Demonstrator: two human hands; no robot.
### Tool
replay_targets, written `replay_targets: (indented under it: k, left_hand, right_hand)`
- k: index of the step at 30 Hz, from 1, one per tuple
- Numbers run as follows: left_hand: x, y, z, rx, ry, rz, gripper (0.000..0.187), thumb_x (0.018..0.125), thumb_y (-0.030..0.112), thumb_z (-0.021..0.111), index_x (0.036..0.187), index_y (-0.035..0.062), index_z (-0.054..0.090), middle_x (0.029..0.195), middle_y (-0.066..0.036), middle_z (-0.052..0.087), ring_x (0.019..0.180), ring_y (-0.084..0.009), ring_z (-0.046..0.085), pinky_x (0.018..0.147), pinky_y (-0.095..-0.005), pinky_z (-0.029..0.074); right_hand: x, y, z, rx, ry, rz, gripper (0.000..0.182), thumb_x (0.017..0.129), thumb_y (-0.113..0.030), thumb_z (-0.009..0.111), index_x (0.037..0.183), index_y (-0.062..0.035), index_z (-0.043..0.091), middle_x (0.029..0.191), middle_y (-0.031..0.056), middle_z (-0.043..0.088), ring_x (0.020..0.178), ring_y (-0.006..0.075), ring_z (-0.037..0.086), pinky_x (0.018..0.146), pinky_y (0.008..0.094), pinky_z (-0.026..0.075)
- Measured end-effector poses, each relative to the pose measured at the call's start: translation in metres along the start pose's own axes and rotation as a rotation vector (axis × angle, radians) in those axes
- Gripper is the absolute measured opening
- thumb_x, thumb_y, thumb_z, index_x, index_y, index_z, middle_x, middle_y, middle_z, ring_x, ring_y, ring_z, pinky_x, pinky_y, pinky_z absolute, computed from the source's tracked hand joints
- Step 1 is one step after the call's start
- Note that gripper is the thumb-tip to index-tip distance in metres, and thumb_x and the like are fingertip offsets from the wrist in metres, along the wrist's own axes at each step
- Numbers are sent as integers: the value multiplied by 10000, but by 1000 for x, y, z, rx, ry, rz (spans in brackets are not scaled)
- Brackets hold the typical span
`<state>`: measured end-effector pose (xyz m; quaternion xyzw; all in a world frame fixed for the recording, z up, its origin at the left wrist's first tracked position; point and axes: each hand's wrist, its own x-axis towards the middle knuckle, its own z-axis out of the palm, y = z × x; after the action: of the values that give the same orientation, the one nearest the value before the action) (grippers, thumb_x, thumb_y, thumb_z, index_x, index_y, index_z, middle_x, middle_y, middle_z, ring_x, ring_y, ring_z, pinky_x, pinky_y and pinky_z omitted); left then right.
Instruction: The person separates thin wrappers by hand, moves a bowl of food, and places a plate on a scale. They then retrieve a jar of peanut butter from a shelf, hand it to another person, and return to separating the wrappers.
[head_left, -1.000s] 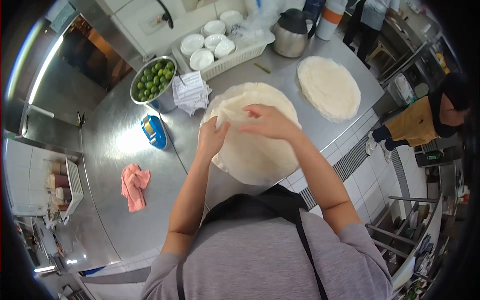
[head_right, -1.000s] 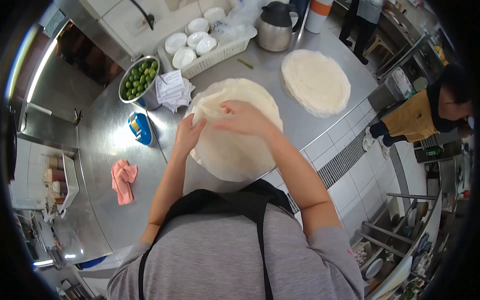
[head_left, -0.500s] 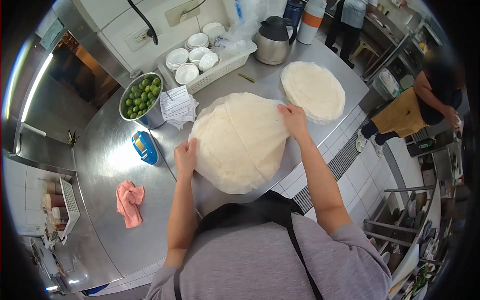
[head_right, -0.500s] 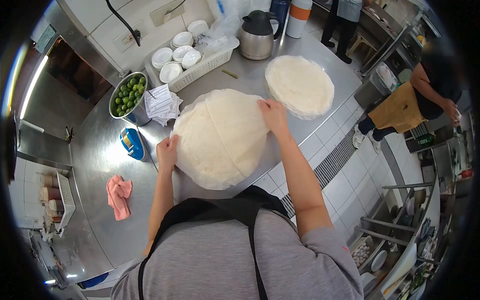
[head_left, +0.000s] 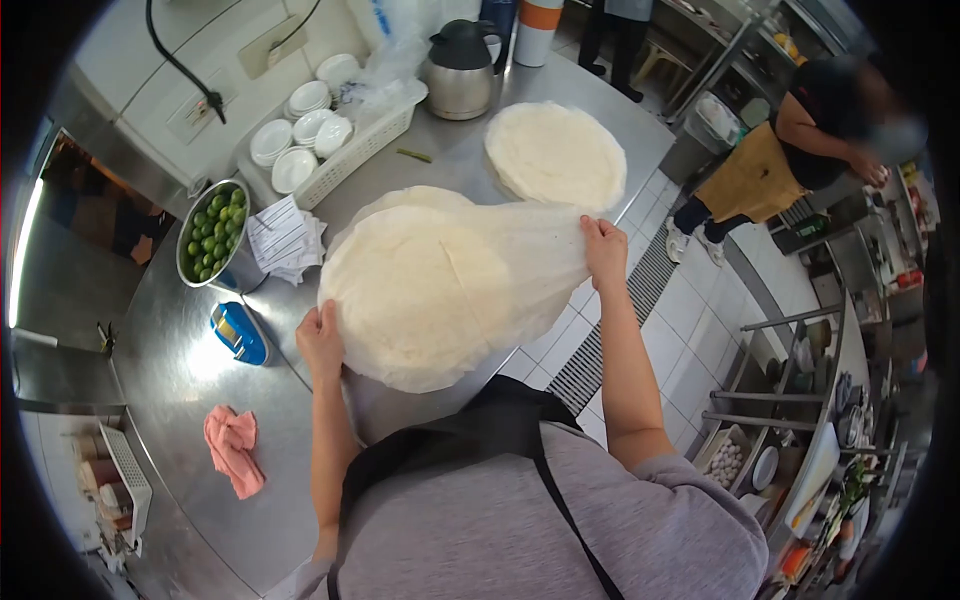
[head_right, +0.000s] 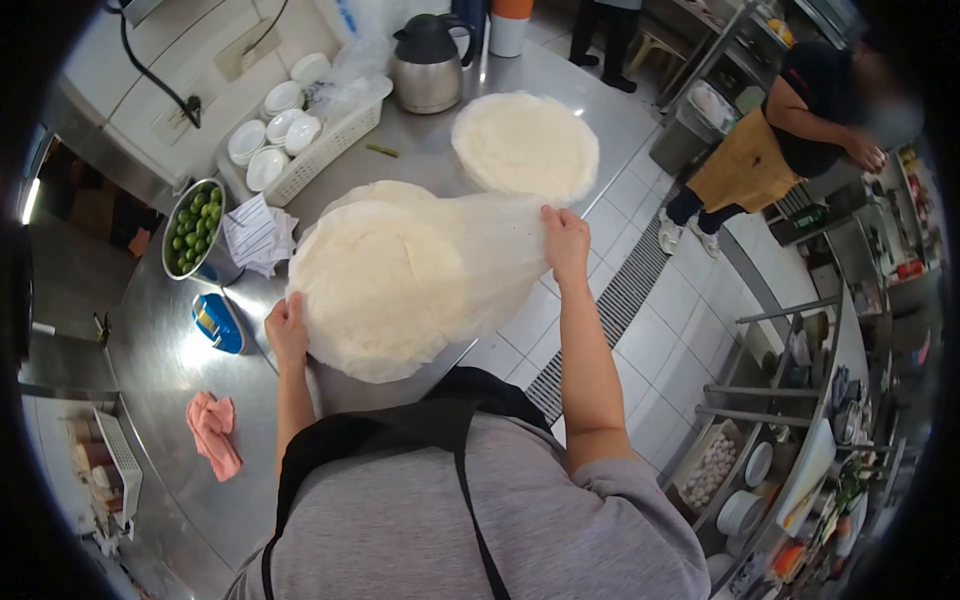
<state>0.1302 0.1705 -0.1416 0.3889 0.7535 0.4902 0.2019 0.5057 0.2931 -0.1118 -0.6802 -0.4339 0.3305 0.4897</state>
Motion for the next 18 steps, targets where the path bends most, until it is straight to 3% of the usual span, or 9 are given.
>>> replay_targets:
  k: [4,6,10,13,16,18]
  left_hand:
    - [2,-5,-4,-21,0,-10,347,829,250,547,635,-38,542,494,-16,449,478,-72,363,436,-277,310]
    - [0,-1,-4,-29,-4,-63,362,830,250,547,606,-33,516,486,-11,431,465,-68,349,417,-277,294]
    - [-1,2,-4,-24,17,-42,365,831,252,545,607,-34,514,487,-11,430,453,-71,345,406,-280,286]
    - [-3,1,-6,-11,-23,-60,334,835,273,557,693,-28,587,528,32,472,475,-34,351,420,-224,272]
    - [-1,2,-6,44,38,-19,344,833,249,541,638,-34,544,459,-34,438,440,-105,365,428,-294,310]
    - [-6,25,-14,211,-12,-37,203,785,188,587,814,-13,573,644,-115,546,561,-187,486,530,-332,384]
  right_hand:
    - [0,24,-11,78,38,62,277,803,-223,560,715,39,579,563,30,484,521,109,397,480,266,348]
    - [3,33,-24,19,53,98,256,811,-205,570,809,50,588,682,34,565,571,95,469,532,235,396]
    - [8,47,-43,153,101,97,260,805,-214,573,737,37,577,608,12,510,528,90,404,482,257,350]
    - [16,52,-61,256,134,55,232,816,-204,572,738,15,577,632,5,527,540,66,415,481,228,354]
    - [14,35,-90,245,293,7,239,815,-212,578,730,11,573,625,-7,523,540,65,417,479,214,348]
    - [3,-3,-117,365,252,-30,229,817,-213,580,745,4,581,626,-21,524,543,60,419,481,211,343]
